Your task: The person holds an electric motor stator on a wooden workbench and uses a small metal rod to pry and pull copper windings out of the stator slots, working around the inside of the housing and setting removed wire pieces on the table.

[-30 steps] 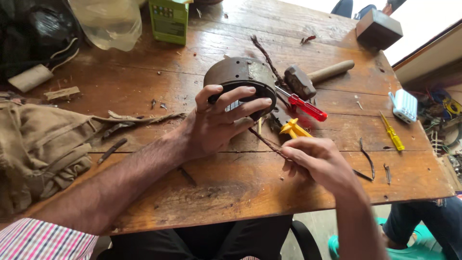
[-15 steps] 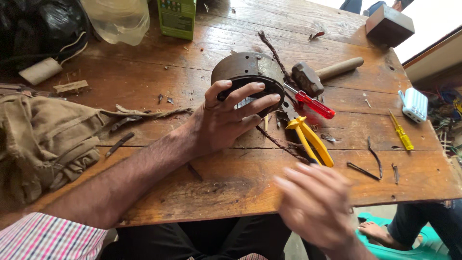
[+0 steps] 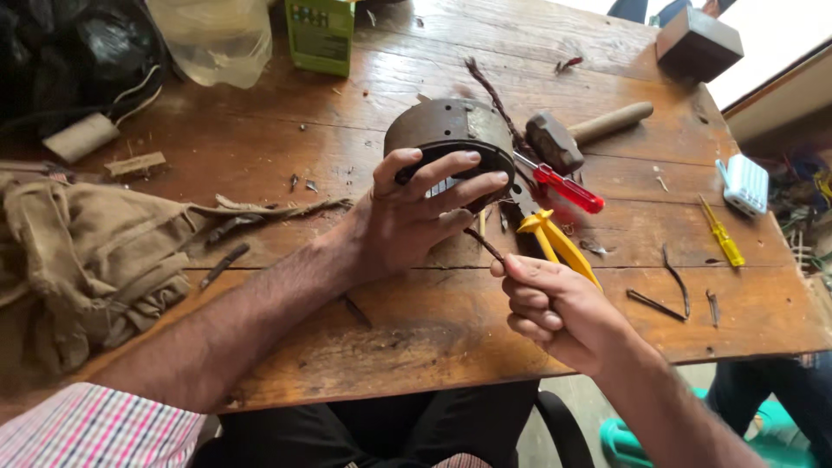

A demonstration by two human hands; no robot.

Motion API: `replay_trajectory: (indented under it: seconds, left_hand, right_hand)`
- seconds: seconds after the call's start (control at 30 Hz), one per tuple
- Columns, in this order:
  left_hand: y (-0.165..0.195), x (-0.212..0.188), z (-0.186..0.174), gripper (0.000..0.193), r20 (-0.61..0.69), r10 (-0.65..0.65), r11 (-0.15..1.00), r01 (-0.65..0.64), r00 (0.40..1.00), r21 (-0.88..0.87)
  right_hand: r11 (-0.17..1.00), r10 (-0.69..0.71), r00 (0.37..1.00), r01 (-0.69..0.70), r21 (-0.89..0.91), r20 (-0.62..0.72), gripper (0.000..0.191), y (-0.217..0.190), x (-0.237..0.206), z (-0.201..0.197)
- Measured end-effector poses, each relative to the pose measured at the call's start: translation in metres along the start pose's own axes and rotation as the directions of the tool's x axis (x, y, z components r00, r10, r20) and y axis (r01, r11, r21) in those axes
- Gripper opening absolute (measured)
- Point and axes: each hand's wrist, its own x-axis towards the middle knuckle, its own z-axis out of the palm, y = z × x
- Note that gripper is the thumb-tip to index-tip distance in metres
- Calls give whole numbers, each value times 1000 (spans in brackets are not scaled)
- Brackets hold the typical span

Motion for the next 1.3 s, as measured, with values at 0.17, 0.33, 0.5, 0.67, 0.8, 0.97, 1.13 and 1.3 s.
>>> replay_trajectory:
  seconds: [0.17,0.33,0.5,0.67,0.8,0.97,1.13,1.3]
  left_hand:
    - [3,0,-2,7,5,8,998,-8,1000,54]
    - [9,1,-3,8,-1,-13,999,13,1000,-36]
    - [10,7,-9,14,36,-9,998,11,999,-59]
    - [8,14,-10,11,1,-1,999,1,1000,-53]
    - [10,9,-5,14,24,-11,1000,11,1000,-9]
    - [13,1,2,4,-12,-13,1000,13,1000,-26]
    - [14,1,1,5,19,-6,1000,7,1000,-30]
    - [9,-1,1,6,36,-6,999,7,999,-37]
  right_hand:
    - [954,-262,962,245,-171,-82,49,-3,-15,7]
    - [333,-731,671,504,-797,119,38,5,-34,14]
    - [889,-343,938,309,-338,-44,25,10,-21,0]
    - [975,-136,988,120,-189,-73,26,-1,-15,1]
    - [242,-735,660,468,-850,155,45,-13,-27,7]
    - [-106,-821,469,433,-895,324,40,0,-26,10]
    - [818,-367,921,252,-518,-131,28,18,-14,-2]
    - [993,-50,999,47,-108,-20,31,13,-6,-8]
